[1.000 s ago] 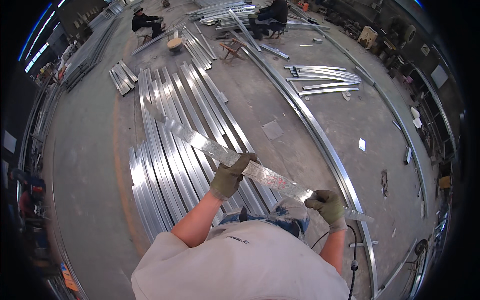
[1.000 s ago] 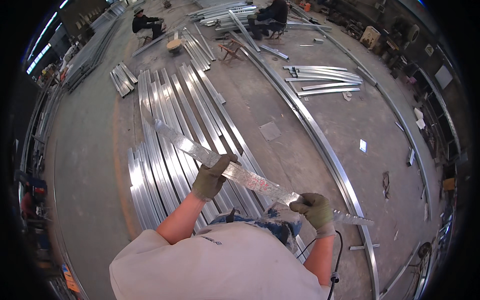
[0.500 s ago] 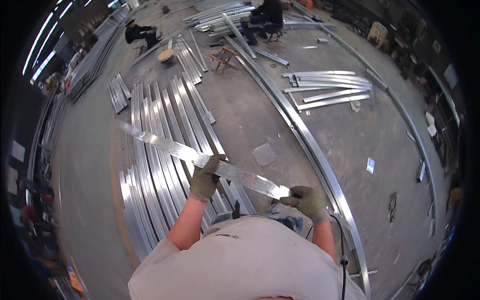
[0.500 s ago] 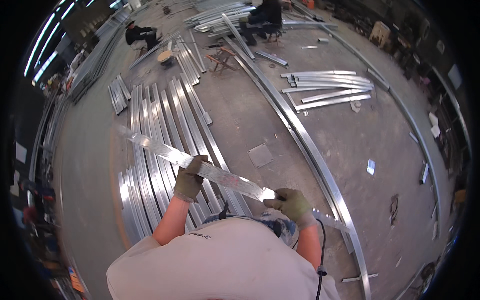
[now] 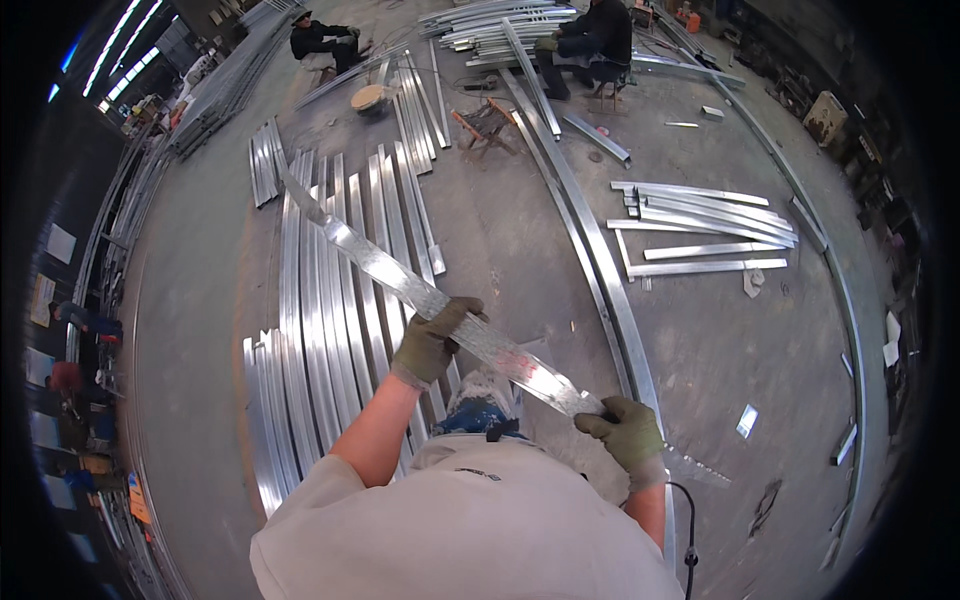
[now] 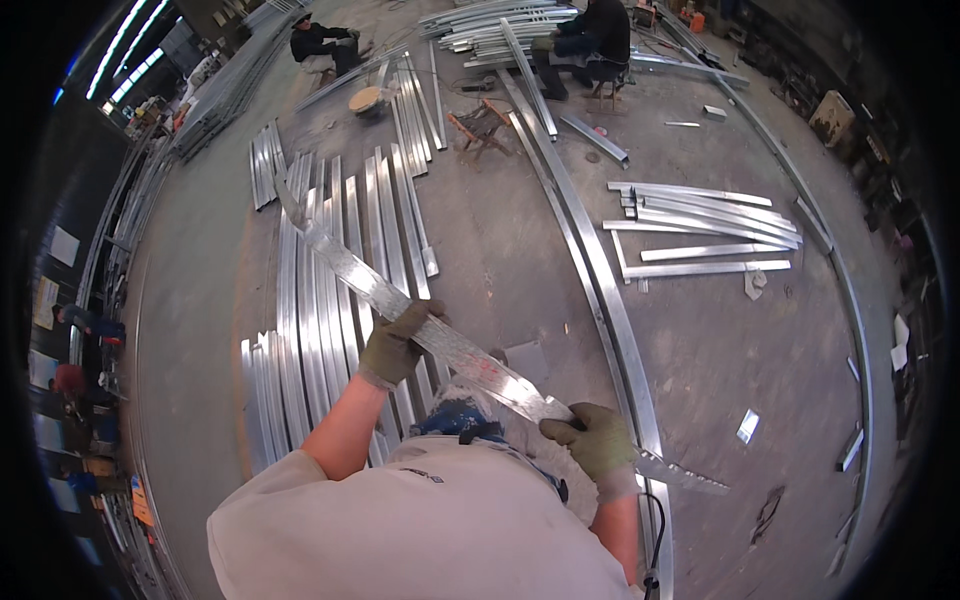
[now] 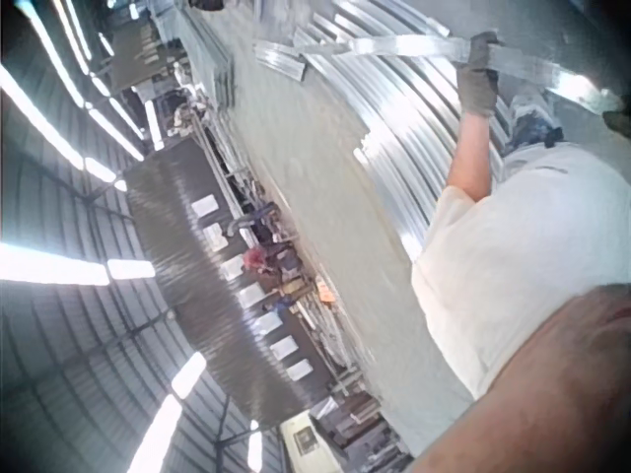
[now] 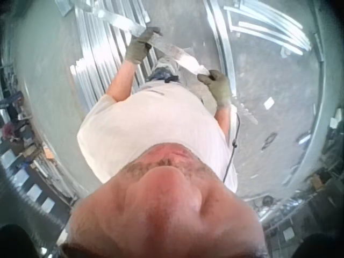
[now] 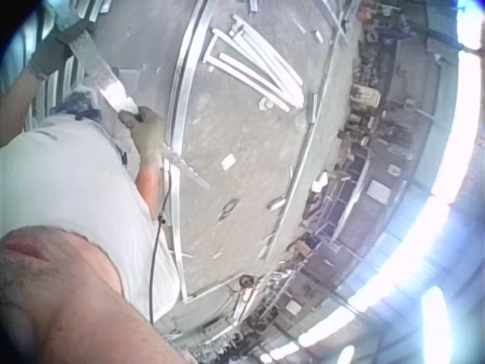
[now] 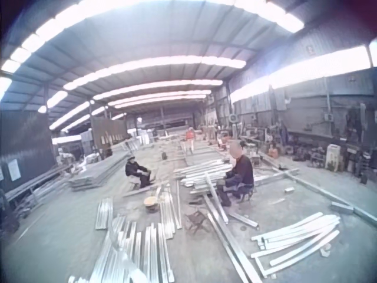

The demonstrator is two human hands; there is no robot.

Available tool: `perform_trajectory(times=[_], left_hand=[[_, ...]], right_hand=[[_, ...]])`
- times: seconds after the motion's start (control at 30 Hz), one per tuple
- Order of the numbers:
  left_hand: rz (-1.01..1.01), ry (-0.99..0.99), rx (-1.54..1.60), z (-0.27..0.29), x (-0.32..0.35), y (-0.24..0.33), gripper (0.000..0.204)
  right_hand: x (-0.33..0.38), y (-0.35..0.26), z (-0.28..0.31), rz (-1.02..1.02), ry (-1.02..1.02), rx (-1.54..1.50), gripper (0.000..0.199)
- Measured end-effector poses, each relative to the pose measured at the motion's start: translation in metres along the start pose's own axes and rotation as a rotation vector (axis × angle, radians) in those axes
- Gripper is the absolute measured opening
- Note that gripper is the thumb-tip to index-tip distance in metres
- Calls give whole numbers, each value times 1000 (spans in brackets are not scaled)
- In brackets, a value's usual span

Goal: The person uses pliers to bend and break a long metal strip, then uses an angle grinder to cut and smooth the edges of the metal pieces. The person handles the metal strips and tools throughout the process.

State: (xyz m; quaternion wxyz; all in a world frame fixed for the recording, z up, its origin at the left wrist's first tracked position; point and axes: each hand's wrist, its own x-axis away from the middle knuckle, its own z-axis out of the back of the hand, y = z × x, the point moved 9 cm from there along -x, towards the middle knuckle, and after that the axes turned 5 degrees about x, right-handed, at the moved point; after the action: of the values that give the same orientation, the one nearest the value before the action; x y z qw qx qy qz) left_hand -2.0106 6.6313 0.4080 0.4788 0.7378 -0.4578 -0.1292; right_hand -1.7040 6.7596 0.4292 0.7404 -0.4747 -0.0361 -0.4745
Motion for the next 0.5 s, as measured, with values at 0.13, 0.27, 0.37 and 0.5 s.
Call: perform_trajectory(times=[0.13, 0.27, 0.37, 0.5], left_hand=[[-366, -174, -833, -30, -80, 20, 32], [-332, -215, -717, -35, -165, 40, 47], [-681, -249, -1141, -64, -219, 77, 44], [-280, -153, -534, -20, -310, 82, 22]], right_hand=[[-83, -4, 34, -11, 87, -2, 36], [-156, -43, 69, -48, 94, -16, 36], [-200, -59, 103, 43, 218, 189, 41], [-270, -127, 122, -21, 131, 61, 47]])
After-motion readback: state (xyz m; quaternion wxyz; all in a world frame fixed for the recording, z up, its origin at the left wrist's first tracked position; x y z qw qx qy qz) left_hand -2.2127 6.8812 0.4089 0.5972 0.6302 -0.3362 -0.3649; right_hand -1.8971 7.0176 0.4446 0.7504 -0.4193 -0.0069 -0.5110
